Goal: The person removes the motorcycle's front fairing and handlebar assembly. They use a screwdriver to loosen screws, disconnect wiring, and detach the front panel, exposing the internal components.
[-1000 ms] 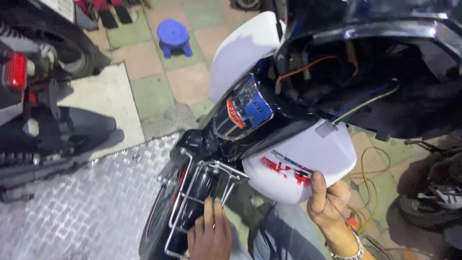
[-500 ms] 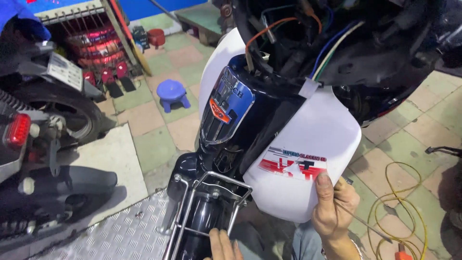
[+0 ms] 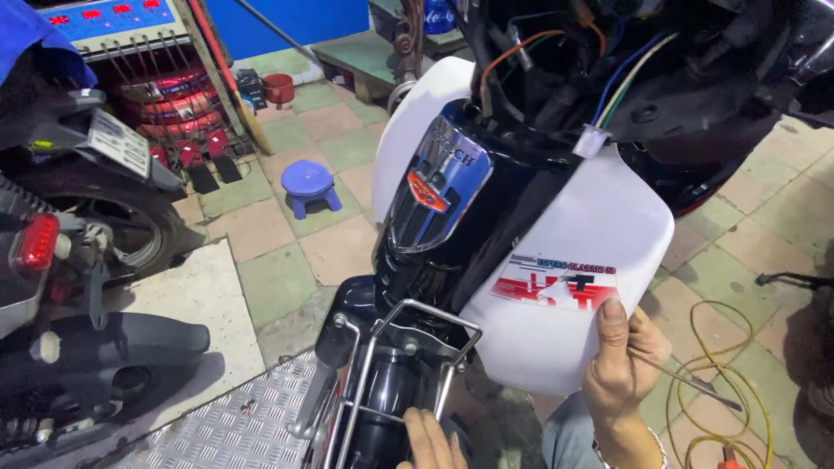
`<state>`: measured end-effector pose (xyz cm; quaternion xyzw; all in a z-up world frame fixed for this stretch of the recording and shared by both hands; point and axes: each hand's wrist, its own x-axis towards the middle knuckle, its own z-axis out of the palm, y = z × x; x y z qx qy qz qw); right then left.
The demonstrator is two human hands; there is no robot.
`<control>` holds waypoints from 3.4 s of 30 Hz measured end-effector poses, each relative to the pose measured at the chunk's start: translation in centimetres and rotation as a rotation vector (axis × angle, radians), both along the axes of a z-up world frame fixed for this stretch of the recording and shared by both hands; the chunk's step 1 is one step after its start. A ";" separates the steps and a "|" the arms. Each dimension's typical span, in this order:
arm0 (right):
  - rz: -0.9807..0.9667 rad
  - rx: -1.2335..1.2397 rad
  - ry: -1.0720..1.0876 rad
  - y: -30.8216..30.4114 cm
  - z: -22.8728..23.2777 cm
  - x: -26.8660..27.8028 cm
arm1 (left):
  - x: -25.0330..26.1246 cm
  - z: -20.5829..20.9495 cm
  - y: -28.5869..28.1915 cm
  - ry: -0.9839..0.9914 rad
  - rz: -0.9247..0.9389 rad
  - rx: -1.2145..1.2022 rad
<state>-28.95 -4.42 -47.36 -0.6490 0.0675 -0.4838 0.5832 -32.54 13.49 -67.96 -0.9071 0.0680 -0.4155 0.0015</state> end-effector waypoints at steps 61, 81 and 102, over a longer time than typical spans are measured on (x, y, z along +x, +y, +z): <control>0.059 -0.153 -0.019 -0.7 -0.1 0.2 | 18.3 36.1 -13.4 -0.013 -1.000 -0.851; -0.031 -0.113 -0.022 -0.2 -0.7 0.2 | 20.4 41.3 -8.1 -0.641 -0.701 -0.234; -0.118 -0.158 0.051 -0.4 -0.8 0.2 | 27.1 42.8 -6.2 -0.867 -0.803 -0.224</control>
